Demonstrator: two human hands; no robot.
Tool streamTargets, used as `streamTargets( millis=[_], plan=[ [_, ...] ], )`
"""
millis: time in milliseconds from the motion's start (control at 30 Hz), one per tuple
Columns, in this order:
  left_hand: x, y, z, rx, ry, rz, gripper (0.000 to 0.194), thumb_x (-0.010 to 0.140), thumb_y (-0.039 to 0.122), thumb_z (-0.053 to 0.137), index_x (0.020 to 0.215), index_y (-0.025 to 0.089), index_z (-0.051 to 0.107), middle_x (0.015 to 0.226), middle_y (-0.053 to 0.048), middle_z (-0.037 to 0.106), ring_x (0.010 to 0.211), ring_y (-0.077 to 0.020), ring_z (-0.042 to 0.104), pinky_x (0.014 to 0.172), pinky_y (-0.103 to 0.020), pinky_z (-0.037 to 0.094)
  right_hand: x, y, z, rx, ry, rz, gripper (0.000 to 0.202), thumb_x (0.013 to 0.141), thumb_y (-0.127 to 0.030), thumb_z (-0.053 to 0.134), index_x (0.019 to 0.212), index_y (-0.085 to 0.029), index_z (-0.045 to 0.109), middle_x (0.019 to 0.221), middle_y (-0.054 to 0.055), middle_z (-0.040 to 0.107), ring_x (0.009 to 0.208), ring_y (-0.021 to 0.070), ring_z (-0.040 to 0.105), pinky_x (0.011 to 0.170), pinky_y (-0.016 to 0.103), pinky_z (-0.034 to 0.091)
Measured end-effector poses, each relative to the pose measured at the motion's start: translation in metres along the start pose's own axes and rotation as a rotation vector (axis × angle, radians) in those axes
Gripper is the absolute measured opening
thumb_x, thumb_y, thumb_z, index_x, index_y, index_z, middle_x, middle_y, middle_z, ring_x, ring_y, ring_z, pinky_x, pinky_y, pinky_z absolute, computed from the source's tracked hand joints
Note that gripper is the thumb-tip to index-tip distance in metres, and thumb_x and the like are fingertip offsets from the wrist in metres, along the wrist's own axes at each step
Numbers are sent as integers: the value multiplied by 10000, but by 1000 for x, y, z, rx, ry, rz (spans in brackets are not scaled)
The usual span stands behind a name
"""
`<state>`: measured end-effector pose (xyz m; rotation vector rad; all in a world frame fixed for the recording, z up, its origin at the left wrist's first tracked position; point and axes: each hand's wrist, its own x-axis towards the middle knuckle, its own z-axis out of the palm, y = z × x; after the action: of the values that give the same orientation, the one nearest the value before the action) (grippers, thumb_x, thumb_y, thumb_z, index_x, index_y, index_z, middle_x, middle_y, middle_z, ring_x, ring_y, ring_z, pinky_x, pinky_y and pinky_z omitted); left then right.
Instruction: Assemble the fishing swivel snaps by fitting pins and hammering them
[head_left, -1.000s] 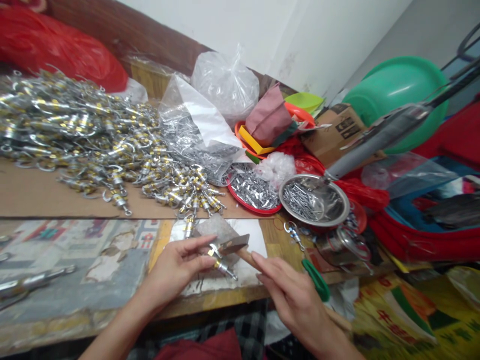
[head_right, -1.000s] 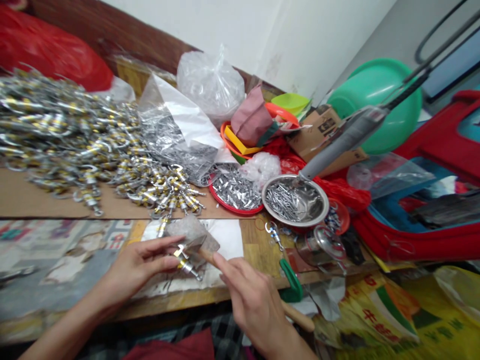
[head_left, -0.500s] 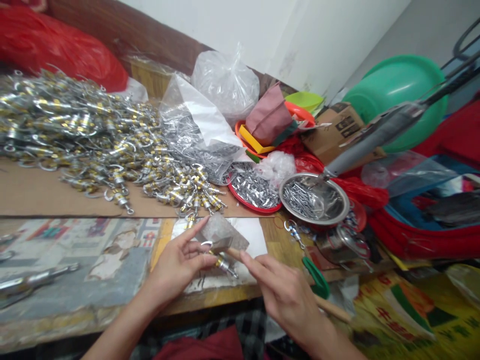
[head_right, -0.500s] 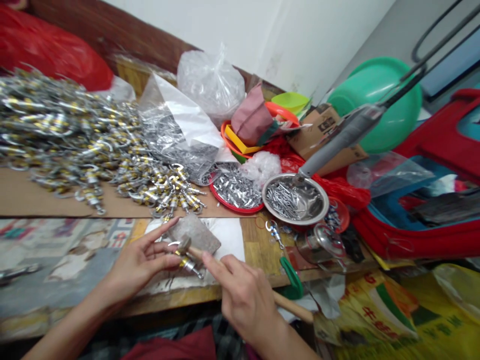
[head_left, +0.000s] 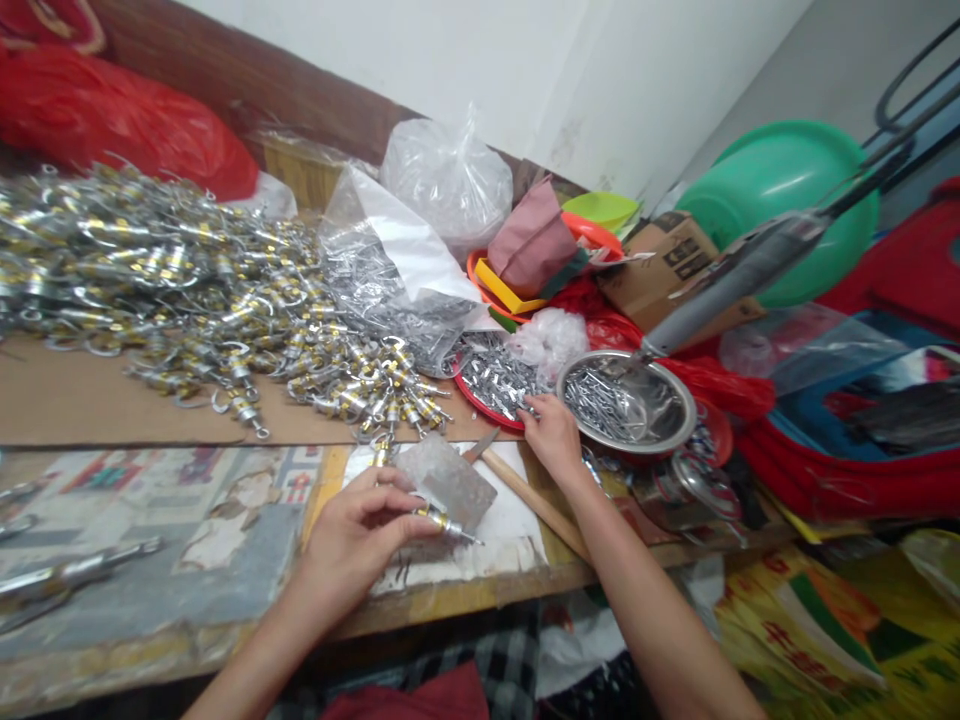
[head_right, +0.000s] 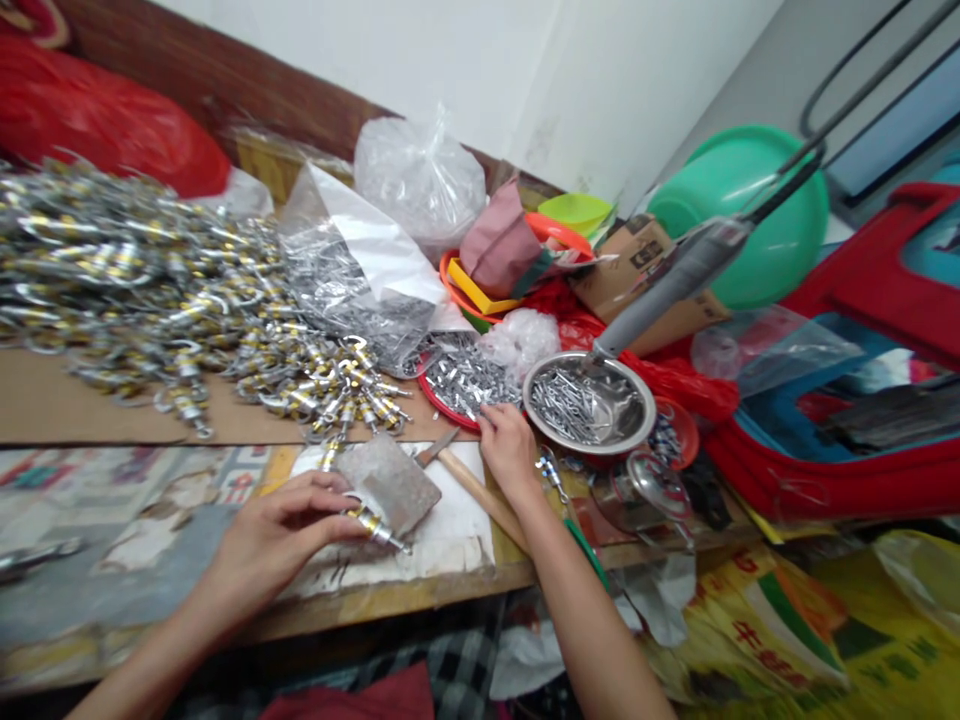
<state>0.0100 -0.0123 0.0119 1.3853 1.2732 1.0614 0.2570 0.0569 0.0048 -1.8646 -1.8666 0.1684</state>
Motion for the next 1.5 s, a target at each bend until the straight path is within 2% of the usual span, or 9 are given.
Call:
streamTargets(
  millis=[167,300,500,567,700,900,1067,1233,1500],
  plan=[
    [1,-2,-3,120,-28,153,44,626,238,675,629,216,713,790,-24,602,762,-166,591,641,-233,461,48,1,5,-58,-3,59,222,663,-32,563,795,-157,690,838,108,640,904,252,572,805,336,400],
    [0,-2,-8,149,-110,172,97,676,214,633,710,213,724,728,-19,634,714,-155,599,662,-236,457,52,-6,2,8,12,56,219,716,-54,513,825,-151,676,913,116,629,935,241,560,824,342,392],
    [0,-3,-9,168,-66,160,163,675,233,631,814,208,713,758,-24,680,724,-172,619,665,-246,473,-9,-62,-5,298,-105,6,156,786,-243,532,844,-157,649,724,12,676,651,124,618,616,233,488],
    [0,-3,-7,174,-31,138,247,649,248,655,888,200,695,731,-15,681,676,-168,615,643,-252,480,-35,-84,-5,643,-182,-20,101,737,-224,595,770,-164,669,706,13,680,637,125,617,591,233,492],
    [-2,-2,-6,174,16,143,320,626,242,672,939,177,684,696,-12,677,648,-160,610,651,-255,486,-66,-108,-3,883,-114,-90,71,655,-127,655,661,-186,693,645,7,664,634,125,604,619,235,487],
    [-5,-1,-8,119,-27,254,202,697,172,581,834,219,721,718,-25,688,681,-155,628,621,-225,483,-73,-107,1,991,-123,-123,92,651,-120,659,653,-203,700,647,11,675,645,146,618,642,258,497],
    [-6,6,-7,87,-1,287,160,657,172,642,774,230,734,704,-22,698,657,-155,632,607,-217,482,-77,-107,-6,926,6,-103,131,669,-91,635,686,-202,703,657,12,670,632,133,608,604,231,488],
    [-7,9,-6,74,-28,298,156,673,153,617,722,239,737,705,-21,693,653,-152,625,601,-217,476,-76,-109,-9,936,-59,-175,111,672,-109,641,669,-200,704,664,22,675,648,146,615,637,259,499],
    [-9,13,-9,-47,-99,137,106,675,180,639,687,229,732,662,-7,670,638,-139,614,594,-207,459,-88,-99,-10,789,28,-318,148,733,-165,614,872,-194,656,801,54,663,768,167,616,694,295,514]
  ],
)
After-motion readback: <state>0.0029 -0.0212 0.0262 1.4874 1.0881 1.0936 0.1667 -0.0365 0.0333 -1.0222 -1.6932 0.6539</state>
